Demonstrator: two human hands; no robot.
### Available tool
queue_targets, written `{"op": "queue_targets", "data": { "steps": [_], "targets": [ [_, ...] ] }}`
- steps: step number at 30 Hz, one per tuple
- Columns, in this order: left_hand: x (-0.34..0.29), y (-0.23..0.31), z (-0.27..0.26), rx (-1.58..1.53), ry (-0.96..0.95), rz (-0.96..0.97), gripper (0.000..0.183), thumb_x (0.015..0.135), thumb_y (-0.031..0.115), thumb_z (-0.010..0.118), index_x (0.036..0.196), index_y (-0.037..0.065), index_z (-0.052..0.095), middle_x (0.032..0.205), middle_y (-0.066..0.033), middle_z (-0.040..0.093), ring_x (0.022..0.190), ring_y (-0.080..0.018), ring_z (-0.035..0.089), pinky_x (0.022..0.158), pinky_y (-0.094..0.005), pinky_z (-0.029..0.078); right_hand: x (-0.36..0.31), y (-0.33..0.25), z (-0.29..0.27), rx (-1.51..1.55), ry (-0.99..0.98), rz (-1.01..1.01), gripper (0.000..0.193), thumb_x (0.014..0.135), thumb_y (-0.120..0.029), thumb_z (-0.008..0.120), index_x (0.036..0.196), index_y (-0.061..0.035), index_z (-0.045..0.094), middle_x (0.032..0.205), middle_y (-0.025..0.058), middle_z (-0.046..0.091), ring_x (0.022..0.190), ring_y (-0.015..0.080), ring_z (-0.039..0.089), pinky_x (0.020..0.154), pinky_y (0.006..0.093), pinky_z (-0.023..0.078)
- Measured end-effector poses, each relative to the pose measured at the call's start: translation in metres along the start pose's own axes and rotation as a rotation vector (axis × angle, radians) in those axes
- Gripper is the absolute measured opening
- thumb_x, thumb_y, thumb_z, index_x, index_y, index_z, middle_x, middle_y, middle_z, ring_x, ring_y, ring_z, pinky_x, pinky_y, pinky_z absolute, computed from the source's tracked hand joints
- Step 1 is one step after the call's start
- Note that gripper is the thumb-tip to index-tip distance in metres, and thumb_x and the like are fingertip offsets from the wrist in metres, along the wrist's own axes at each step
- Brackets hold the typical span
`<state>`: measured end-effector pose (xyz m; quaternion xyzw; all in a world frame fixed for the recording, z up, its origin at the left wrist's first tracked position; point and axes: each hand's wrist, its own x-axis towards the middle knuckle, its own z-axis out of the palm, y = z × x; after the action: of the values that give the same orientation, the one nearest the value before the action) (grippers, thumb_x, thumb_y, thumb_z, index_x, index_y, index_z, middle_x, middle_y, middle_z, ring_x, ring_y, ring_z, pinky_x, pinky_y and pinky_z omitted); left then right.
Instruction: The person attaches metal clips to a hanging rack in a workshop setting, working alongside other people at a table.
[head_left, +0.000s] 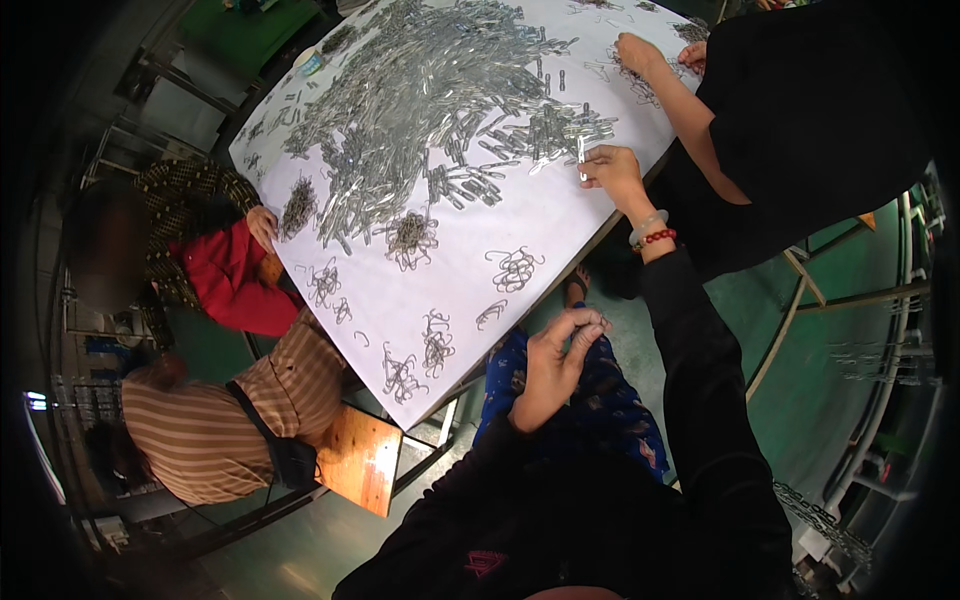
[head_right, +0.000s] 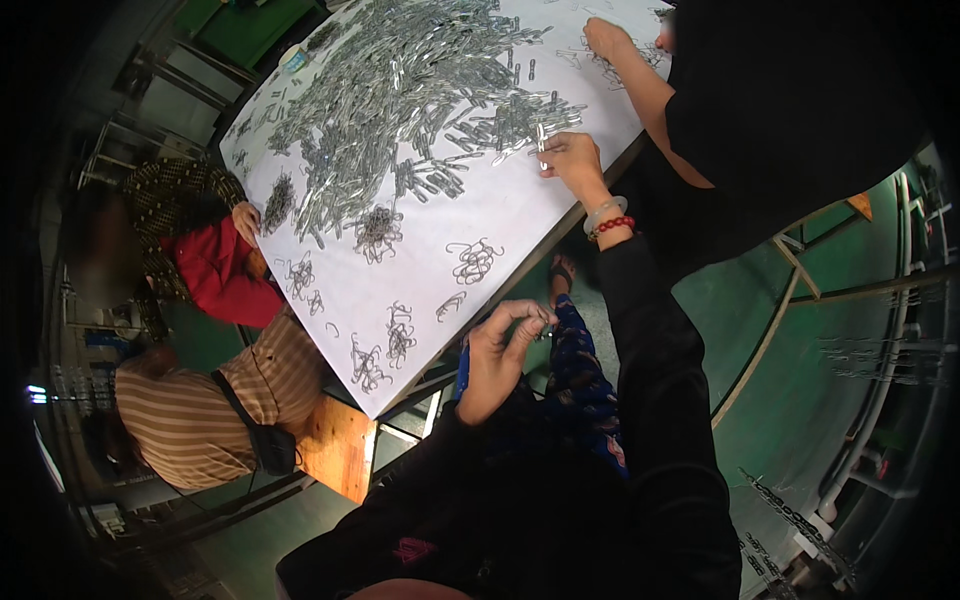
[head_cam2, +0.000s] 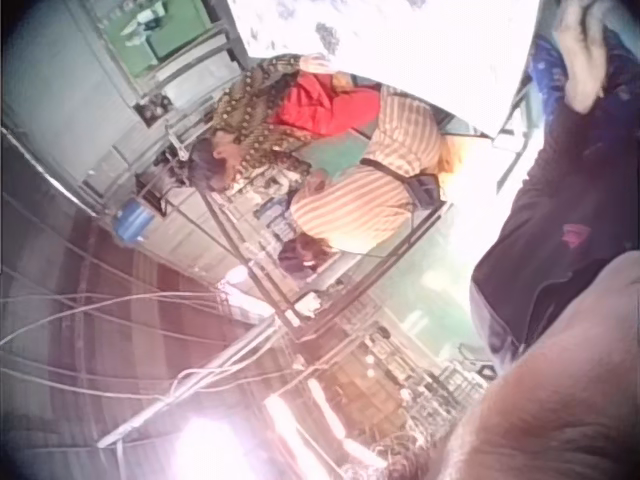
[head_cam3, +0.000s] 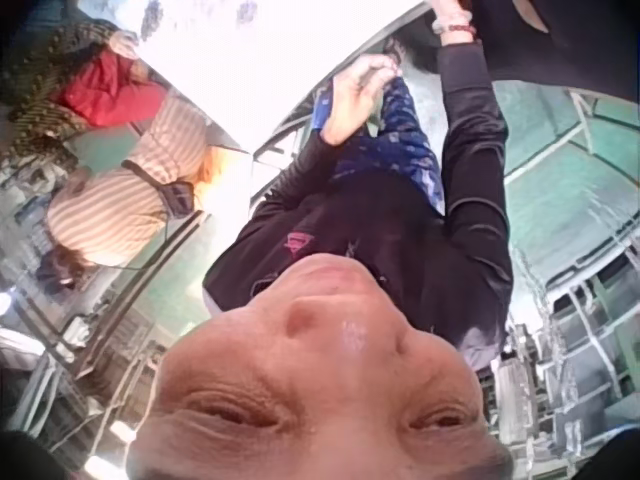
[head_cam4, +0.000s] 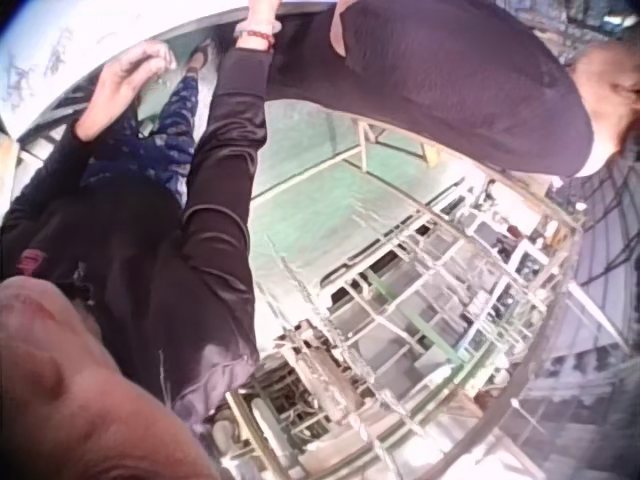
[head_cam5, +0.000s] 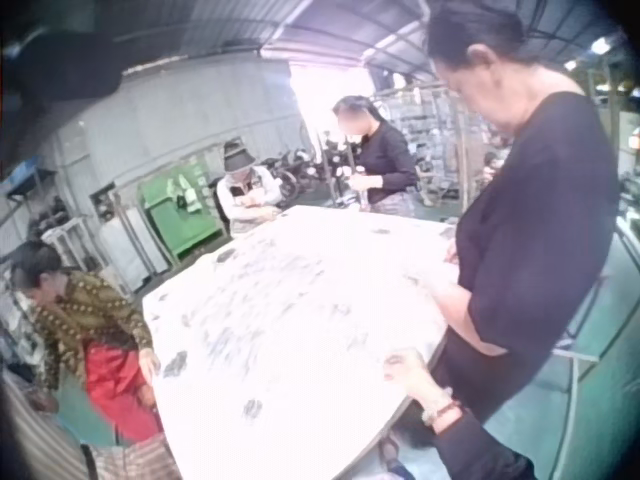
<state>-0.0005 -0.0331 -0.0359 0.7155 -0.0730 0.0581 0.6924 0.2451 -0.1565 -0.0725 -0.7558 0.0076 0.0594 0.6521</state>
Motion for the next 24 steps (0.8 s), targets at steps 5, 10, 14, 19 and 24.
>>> {"op": "queue_targets", "data": {
  "steps": [5,10,14,19,24],
  "targets": [
    [0.002,0.010,-0.001,-0.045,0.068,0.000,0.006,0.091,0.003,0.054,0.093,-0.001,0.057,0.086,-0.0062,0.062,0.082,-0.0113,0.058,0.074,-0.0238,0.046,-0.099,-0.040,-0.002,0.342,-0.185,-0.005,0.021,0.076,0.001,0.066,0.094,0.0103,0.060,0.081,0.0117,0.064,0.068,0.0169,0.062,0.063,0.0260,0.054],
    [-0.003,0.016,0.003,0.083,0.093,0.140,0.010,0.089,0.007,0.057,0.096,-0.001,0.058,0.086,-0.0066,0.064,0.077,-0.0110,0.059,0.069,-0.0236,0.047,-0.198,-0.067,-0.017,0.219,-0.122,-0.143,0.018,0.076,0.003,0.067,0.092,0.0071,0.063,0.076,0.0075,0.063,0.060,0.0084,0.052,0.055,0.0198,0.041],
    [-0.008,0.029,0.006,0.119,0.069,0.200,0.010,0.089,0.006,0.056,0.094,-0.002,0.056,0.086,-0.0113,0.062,0.078,-0.0207,0.063,0.066,-0.0292,0.048,-0.229,-0.084,-0.024,0.179,-0.053,-0.166,0.019,0.075,0.004,0.068,0.094,0.0038,0.065,0.076,0.0054,0.064,0.060,0.0061,0.051,0.054,0.0181,0.039],
    [-0.014,0.042,0.005,0.084,0.064,0.238,0.008,0.090,0.005,0.054,0.093,-0.003,0.055,0.081,-0.0108,0.062,0.077,-0.0213,0.062,0.068,-0.0312,0.048,-0.236,-0.079,-0.020,0.266,-0.061,-0.267,0.018,0.078,0.005,0.066,0.096,0.0051,0.063,0.077,0.0066,0.064,0.063,0.0072,0.054,0.056,0.0190,0.041],
    [-0.015,0.040,0.006,0.086,0.017,0.187,0.009,0.090,0.007,0.053,0.093,-0.001,0.054,0.080,-0.0104,0.062,0.080,-0.0248,0.061,0.073,-0.0339,0.046,-0.237,-0.075,-0.022,0.256,-0.008,-0.233,0.018,0.077,0.007,0.066,0.095,0.0047,0.063,0.077,0.0071,0.064,0.063,0.0081,0.054,0.056,0.0197,0.042]
  ]
}}
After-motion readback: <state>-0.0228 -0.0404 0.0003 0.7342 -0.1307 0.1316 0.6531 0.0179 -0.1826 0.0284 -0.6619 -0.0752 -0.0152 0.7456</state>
